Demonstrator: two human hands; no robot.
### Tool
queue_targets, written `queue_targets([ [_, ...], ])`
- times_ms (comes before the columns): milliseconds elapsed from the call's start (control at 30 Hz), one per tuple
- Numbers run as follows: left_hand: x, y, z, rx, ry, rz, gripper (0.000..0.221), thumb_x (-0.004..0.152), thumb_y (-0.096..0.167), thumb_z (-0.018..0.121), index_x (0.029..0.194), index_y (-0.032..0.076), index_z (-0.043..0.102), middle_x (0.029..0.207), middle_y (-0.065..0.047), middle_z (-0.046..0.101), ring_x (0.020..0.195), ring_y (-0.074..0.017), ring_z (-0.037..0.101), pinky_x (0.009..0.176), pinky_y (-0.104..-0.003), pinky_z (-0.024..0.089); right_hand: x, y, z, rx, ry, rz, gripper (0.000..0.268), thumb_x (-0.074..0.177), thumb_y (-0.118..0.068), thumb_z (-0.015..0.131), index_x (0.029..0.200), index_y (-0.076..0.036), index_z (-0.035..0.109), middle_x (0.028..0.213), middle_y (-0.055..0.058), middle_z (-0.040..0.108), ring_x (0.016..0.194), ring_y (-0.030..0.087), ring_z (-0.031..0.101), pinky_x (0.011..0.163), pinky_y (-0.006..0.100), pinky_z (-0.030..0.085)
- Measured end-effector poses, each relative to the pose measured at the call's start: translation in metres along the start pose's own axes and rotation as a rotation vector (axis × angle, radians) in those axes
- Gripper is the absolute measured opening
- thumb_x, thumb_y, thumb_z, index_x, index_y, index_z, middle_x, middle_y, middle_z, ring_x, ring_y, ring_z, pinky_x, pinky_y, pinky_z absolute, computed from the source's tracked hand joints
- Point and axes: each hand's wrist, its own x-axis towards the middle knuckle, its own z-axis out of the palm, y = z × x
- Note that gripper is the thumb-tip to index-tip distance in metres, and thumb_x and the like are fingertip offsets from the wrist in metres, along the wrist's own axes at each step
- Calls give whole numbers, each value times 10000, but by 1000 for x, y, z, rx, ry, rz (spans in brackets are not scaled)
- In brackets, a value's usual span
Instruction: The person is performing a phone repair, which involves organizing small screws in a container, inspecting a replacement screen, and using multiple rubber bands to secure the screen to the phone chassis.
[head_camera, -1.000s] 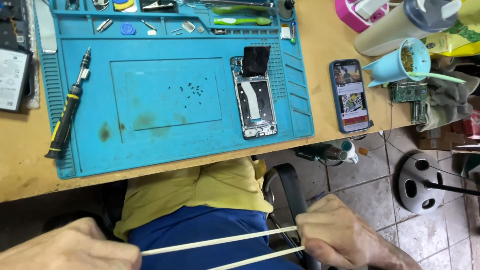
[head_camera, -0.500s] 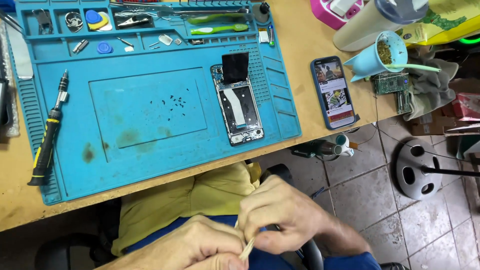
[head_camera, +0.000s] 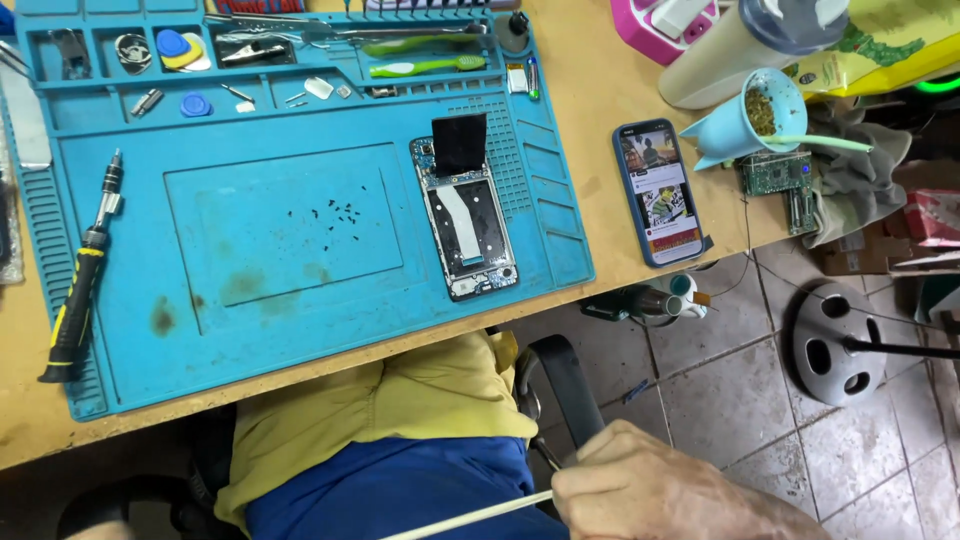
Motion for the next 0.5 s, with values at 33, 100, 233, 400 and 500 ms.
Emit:
queue_targets([
  [33,7,-16,13,21,-2,-3,441,1246,383,458,912,105,532,913,-32,537,658,-217,508,610,-374,430,-5,0,5,-67,-24,74,577,1256,-478,413,797,-191,613,758,-60,609,599,97,544,787,332,488],
  [100,27,-26,33,64,4,-17,436,1248,381,461,918,109,544,926,-30,553,651,-218,527,603,-374,448,38,4,6,50,-83,-67,503,1258,-389,382,881,-117,576,850,28,588,655,208,547,722,396,457],
  [233,66,-41,66,-14,458,8,363,1143,319,591,912,76,728,873,-28,679,740,-188,631,670,-333,509,87,40,34,538,178,-94,502,1238,-476,447,1004,-85,658,895,32,646,737,170,612,669,332,503],
  [400,66,-38,65,164,842,-24,203,1079,174,670,1147,41,808,1092,-94,790,796,-140,675,637,-246,517,121,40,43,546,392,-120,346,1193,-410,600,1127,-79,678,1084,65,674,826,183,647,716,315,557],
  [500,63,-38,56,402,969,-25,140,1072,129,680,1104,45,788,1105,-104,765,710,-142,609,622,-243,514,133,48,45,693,389,-113,264,1182,-297,661,1235,-38,674,1231,142,603,680,175,627,626,275,575],
])
